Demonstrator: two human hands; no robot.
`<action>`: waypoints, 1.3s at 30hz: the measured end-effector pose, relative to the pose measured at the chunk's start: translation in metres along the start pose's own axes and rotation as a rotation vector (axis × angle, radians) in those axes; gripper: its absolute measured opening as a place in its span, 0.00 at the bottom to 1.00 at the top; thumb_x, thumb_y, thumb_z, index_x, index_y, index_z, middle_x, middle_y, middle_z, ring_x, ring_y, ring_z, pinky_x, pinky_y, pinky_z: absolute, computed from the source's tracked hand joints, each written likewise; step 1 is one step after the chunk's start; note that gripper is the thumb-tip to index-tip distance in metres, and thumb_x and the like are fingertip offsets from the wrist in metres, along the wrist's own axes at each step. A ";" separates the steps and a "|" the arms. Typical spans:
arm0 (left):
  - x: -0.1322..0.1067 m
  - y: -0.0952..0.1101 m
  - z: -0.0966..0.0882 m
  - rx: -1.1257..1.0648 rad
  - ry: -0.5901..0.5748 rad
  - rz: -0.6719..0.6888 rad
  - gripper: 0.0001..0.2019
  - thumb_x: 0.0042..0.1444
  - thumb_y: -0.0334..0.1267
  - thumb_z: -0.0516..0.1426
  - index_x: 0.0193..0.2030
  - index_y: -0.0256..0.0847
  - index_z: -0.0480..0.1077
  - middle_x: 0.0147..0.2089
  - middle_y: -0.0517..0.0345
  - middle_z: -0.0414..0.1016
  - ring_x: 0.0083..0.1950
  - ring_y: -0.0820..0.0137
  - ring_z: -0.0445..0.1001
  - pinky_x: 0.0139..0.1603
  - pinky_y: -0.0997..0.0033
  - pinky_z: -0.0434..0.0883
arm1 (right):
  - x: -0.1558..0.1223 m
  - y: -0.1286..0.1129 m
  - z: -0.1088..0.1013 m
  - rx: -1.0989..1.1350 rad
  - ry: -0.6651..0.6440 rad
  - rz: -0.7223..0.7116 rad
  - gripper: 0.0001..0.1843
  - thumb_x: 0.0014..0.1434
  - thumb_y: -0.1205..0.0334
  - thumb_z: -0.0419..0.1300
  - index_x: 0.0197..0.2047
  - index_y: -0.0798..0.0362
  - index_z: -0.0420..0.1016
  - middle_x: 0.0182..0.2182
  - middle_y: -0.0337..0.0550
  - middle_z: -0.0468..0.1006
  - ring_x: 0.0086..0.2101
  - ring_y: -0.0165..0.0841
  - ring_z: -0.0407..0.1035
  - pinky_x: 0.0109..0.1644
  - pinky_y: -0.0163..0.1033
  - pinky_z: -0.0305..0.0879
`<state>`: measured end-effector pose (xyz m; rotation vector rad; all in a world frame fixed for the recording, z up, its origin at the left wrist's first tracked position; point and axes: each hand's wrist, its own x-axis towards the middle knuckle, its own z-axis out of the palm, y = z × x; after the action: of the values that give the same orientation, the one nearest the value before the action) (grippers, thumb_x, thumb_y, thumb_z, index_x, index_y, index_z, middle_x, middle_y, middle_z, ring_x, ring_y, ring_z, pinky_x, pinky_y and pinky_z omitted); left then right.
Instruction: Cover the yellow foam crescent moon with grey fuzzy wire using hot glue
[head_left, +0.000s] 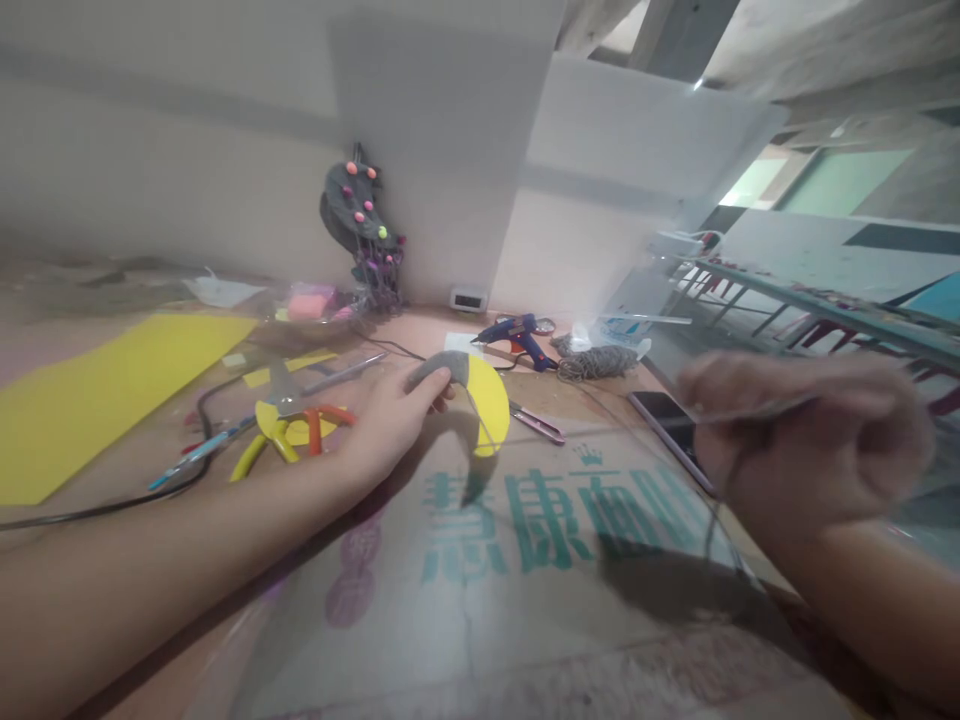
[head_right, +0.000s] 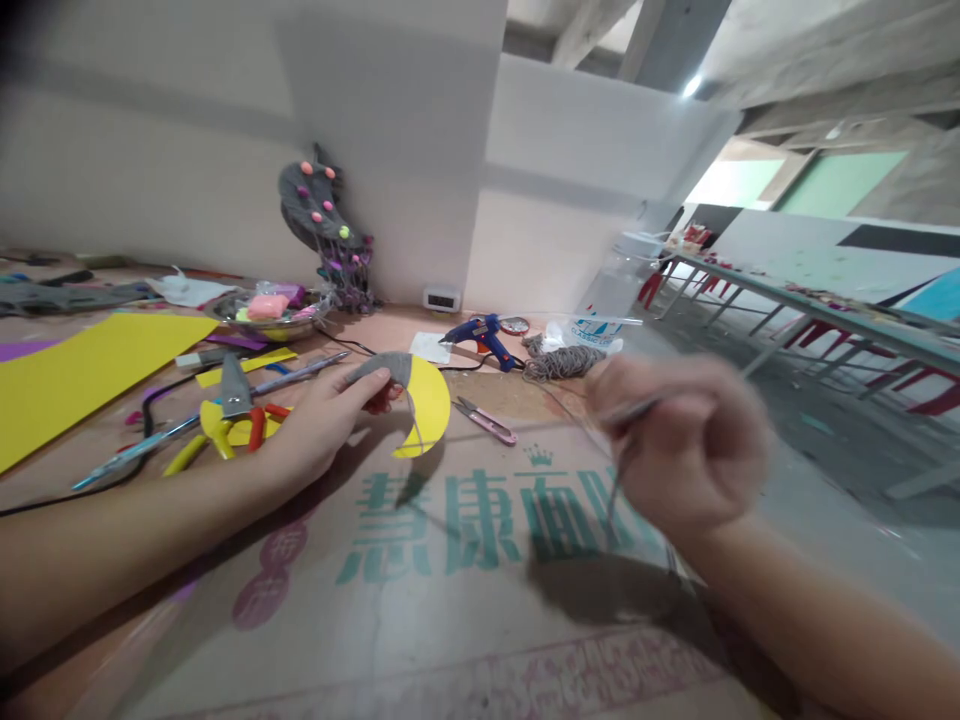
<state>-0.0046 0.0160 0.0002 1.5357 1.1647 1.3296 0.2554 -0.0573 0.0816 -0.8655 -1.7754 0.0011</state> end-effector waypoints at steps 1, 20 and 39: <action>0.000 0.000 0.000 0.006 -0.004 -0.004 0.13 0.56 0.45 0.55 0.28 0.40 0.72 0.29 0.57 0.75 0.32 0.67 0.71 0.32 0.70 0.66 | 0.008 0.004 -0.003 0.092 0.309 -0.047 0.17 0.67 0.48 0.47 0.28 0.43 0.64 0.23 0.39 0.60 0.23 0.36 0.59 0.33 0.46 0.61; -0.002 -0.004 -0.002 0.013 -0.093 -0.004 0.19 0.60 0.54 0.54 0.33 0.39 0.73 0.32 0.57 0.73 0.35 0.68 0.70 0.35 0.70 0.66 | -0.021 0.017 0.034 0.207 -0.621 0.396 0.17 0.67 0.49 0.52 0.37 0.52 0.74 0.34 0.43 0.77 0.35 0.32 0.71 0.40 0.39 0.69; -0.008 0.005 0.000 0.042 -0.032 0.080 0.17 0.63 0.50 0.51 0.35 0.39 0.74 0.34 0.56 0.75 0.37 0.67 0.71 0.41 0.69 0.67 | -0.043 0.031 0.067 0.656 -0.820 0.947 0.34 0.62 0.56 0.59 0.68 0.51 0.55 0.20 0.30 0.71 0.15 0.22 0.57 0.18 0.28 0.53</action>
<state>-0.0046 0.0071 0.0026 1.6435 1.1282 1.3359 0.2223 -0.0312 0.0075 -1.1954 -1.6880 1.6476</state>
